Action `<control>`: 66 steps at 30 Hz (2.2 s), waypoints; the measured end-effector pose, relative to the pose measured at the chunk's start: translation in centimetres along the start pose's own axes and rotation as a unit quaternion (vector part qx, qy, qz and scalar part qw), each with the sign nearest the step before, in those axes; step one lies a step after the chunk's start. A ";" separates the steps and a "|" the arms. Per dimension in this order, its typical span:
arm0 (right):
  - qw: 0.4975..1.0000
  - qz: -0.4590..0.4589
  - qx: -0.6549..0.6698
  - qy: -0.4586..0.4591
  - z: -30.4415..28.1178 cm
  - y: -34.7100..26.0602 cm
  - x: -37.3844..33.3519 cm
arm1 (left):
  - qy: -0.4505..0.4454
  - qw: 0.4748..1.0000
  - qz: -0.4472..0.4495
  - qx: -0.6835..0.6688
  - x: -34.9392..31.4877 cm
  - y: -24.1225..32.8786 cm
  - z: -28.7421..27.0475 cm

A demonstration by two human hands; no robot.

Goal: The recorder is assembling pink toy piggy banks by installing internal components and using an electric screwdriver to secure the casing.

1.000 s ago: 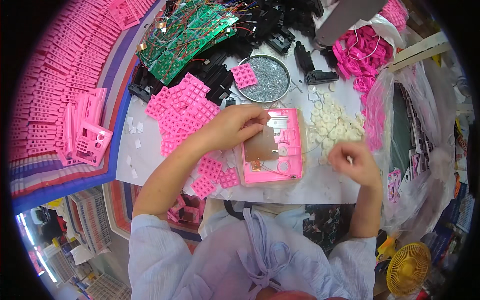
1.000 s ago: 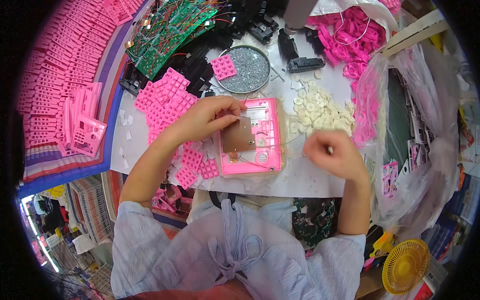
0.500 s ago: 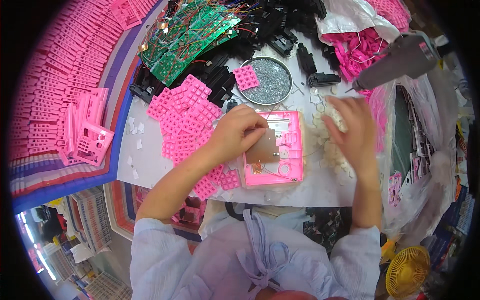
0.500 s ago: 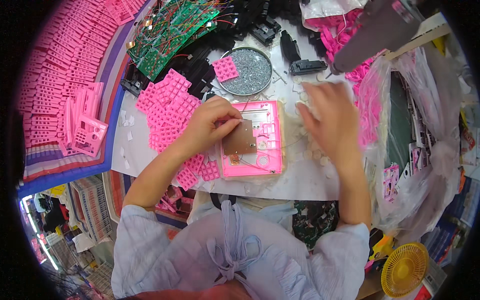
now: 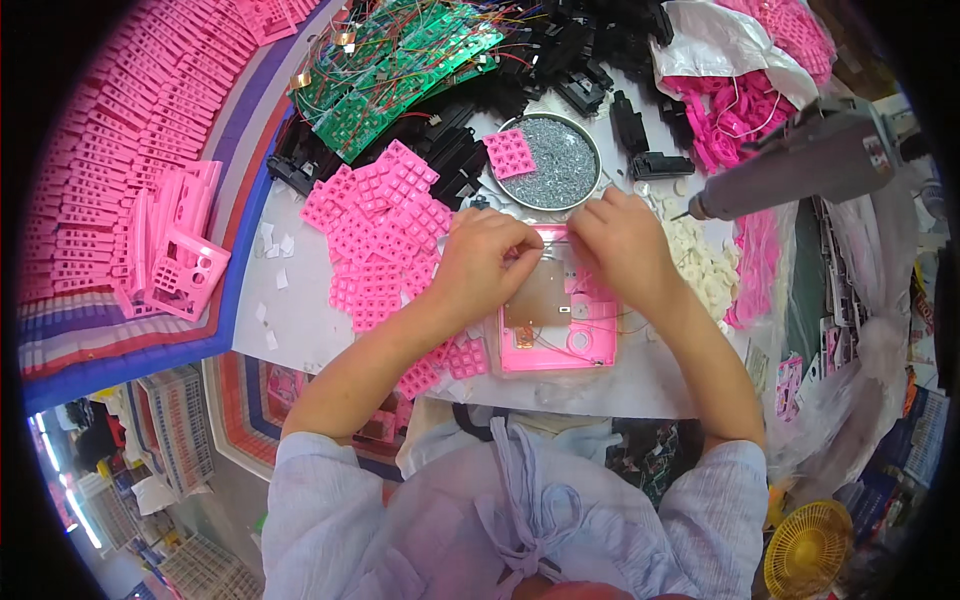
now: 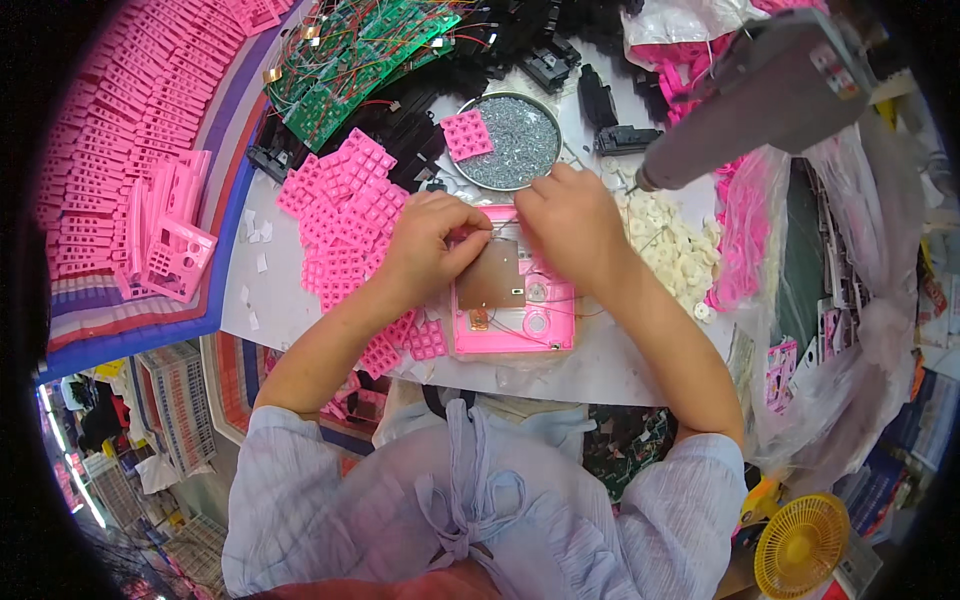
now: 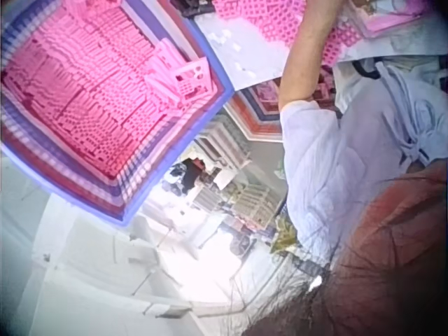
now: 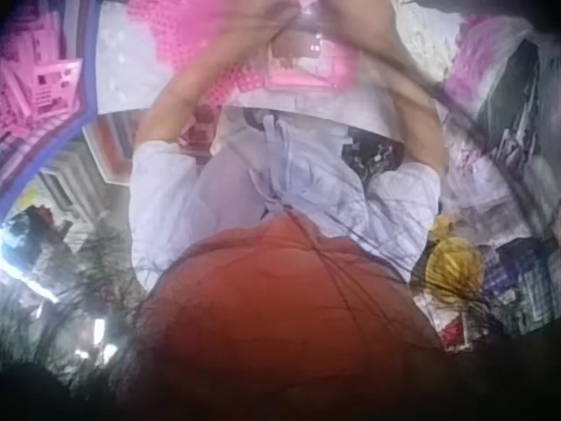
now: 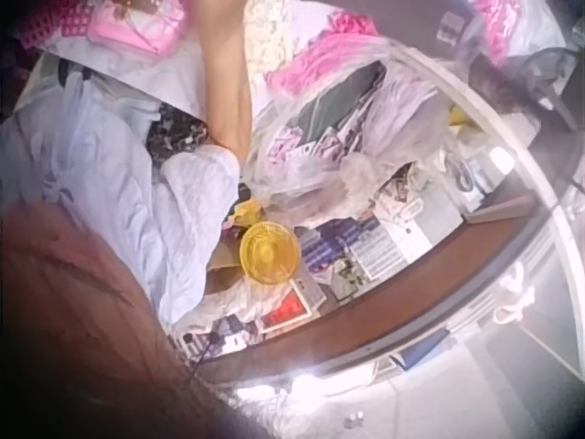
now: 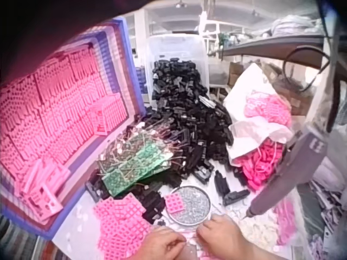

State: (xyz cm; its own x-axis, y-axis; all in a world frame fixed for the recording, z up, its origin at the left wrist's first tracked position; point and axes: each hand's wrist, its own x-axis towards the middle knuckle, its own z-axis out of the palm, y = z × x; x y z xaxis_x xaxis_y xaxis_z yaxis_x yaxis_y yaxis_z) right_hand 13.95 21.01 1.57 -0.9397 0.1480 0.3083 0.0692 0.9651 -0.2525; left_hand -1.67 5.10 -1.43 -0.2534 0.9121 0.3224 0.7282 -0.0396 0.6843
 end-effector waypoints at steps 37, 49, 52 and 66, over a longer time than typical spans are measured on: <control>0.984 0.169 0.061 -0.015 -0.8 -5.4 -5.7 | -0.313 0.873 0.219 0.302 5.1 4.8 1.9; 0.985 0.151 0.087 0.014 -0.4 -5.0 -5.8 | -0.342 0.869 0.196 0.300 5.8 4.2 2.5; 0.982 0.161 0.093 0.014 -0.1 -5.1 -6.4 | -0.355 0.855 0.215 0.311 5.6 5.4 1.8; 0.984 0.107 0.111 0.085 1.4 -2.4 -4.6 | -0.189 0.972 0.102 0.097 4.4 1.5 0.3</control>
State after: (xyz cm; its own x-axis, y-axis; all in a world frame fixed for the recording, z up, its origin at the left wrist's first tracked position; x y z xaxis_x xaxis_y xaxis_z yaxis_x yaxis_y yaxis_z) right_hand 17.59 17.67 -0.53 -0.8407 0.3947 0.3708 0.1665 0.8400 -0.5165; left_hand -1.53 9.22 0.83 0.1333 0.9796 0.1504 0.8539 -0.1905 0.4843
